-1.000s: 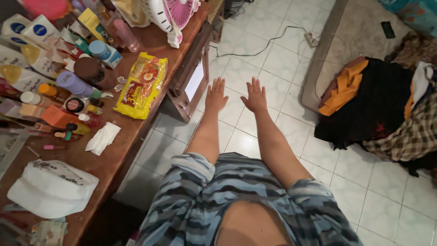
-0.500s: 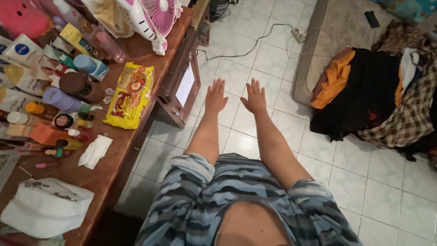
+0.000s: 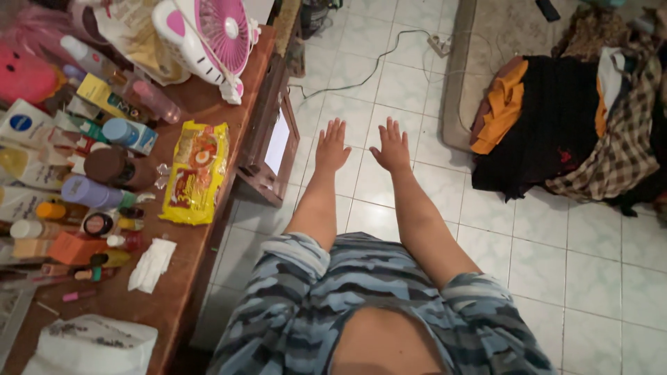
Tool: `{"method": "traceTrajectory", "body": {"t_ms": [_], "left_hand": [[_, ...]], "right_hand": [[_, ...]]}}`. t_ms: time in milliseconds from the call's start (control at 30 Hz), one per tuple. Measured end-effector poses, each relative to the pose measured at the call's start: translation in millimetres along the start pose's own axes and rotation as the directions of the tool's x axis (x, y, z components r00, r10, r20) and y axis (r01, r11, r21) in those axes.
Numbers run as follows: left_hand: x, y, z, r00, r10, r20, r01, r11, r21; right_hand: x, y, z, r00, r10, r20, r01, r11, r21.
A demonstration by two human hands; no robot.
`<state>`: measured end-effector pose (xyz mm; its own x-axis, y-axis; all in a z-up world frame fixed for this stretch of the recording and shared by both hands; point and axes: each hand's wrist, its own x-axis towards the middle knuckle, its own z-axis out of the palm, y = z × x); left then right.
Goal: Organizing and picking up various pieces of clothing from the floor and furniture.
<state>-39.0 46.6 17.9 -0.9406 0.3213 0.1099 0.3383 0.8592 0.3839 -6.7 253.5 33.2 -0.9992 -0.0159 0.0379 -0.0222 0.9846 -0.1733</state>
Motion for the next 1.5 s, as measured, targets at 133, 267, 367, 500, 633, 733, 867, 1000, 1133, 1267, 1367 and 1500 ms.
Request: {"method": "traceTrajectory", "body": {"t_ms": [133, 267, 367, 500, 633, 733, 867, 1000, 1133, 1267, 1367, 1500], "left_hand": [[26.7, -13.0, 8.3, 0.999, 0.051, 0.005, -0.051, 0.998, 0.026], [46.3, -22.2, 6.0, 0.996, 0.09, -0.004, -0.09, 0.995, 0.048], [61.5, -29.6, 6.2, 0.993, 0.121, -0.004, -0.121, 0.991, 0.06], [80.6, -42.1, 5.6, 0.99, 0.138, 0.014, -0.138, 0.989, 0.044], [92.8, -50.7, -2.6, 0.991, 0.134, 0.014, -0.135, 0.99, 0.032], [103.0, -58.2, -2.8, 0.988, 0.15, 0.02, -0.15, 0.988, 0.03], [112.7, -67.0, -4.1, 0.988, 0.144, 0.05, -0.145, 0.989, 0.014], [121.1, -75.5, -10.7, 0.988, 0.137, 0.078, -0.139, 0.99, 0.02], [127.2, -83.7, -14.2, 0.987, 0.123, 0.108, -0.124, 0.992, 0.008], [129.8, -90.5, -20.6, 0.987, 0.116, 0.108, -0.117, 0.993, 0.007], [133.2, -97.9, -20.0, 0.988, 0.116, 0.106, -0.117, 0.993, -0.004], [136.2, -104.4, -20.6, 0.986, 0.122, 0.113, -0.121, 0.993, -0.012]], "right_hand": [[19.0, 1.2, 4.7, 1.0, 0.025, 0.008, -0.025, 0.999, 0.028], [32.4, -3.8, 3.6, 0.998, 0.057, -0.014, -0.057, 0.998, 0.02], [42.8, -5.9, 3.4, 0.997, 0.074, -0.027, -0.074, 0.997, 0.02], [60.2, -13.0, 2.7, 0.995, 0.099, -0.014, -0.098, 0.993, 0.059], [75.8, -16.3, 12.0, 0.994, 0.102, -0.031, -0.1, 0.993, 0.063], [86.5, -20.1, 14.9, 0.993, 0.116, -0.026, -0.115, 0.993, 0.031], [97.1, -27.8, 13.7, 0.989, 0.147, 0.007, -0.147, 0.987, 0.062], [108.0, -32.6, 17.4, 0.99, 0.142, -0.003, -0.142, 0.988, 0.061], [115.8, -42.4, 14.9, 0.988, 0.156, 0.023, -0.157, 0.983, 0.096], [121.8, -50.1, 15.8, 0.988, 0.156, 0.022, -0.157, 0.986, 0.061], [125.4, -56.7, 13.7, 0.986, 0.164, 0.026, -0.166, 0.984, 0.065], [128.6, -61.2, 18.3, 0.985, 0.172, 0.02, -0.173, 0.983, 0.067]]}}
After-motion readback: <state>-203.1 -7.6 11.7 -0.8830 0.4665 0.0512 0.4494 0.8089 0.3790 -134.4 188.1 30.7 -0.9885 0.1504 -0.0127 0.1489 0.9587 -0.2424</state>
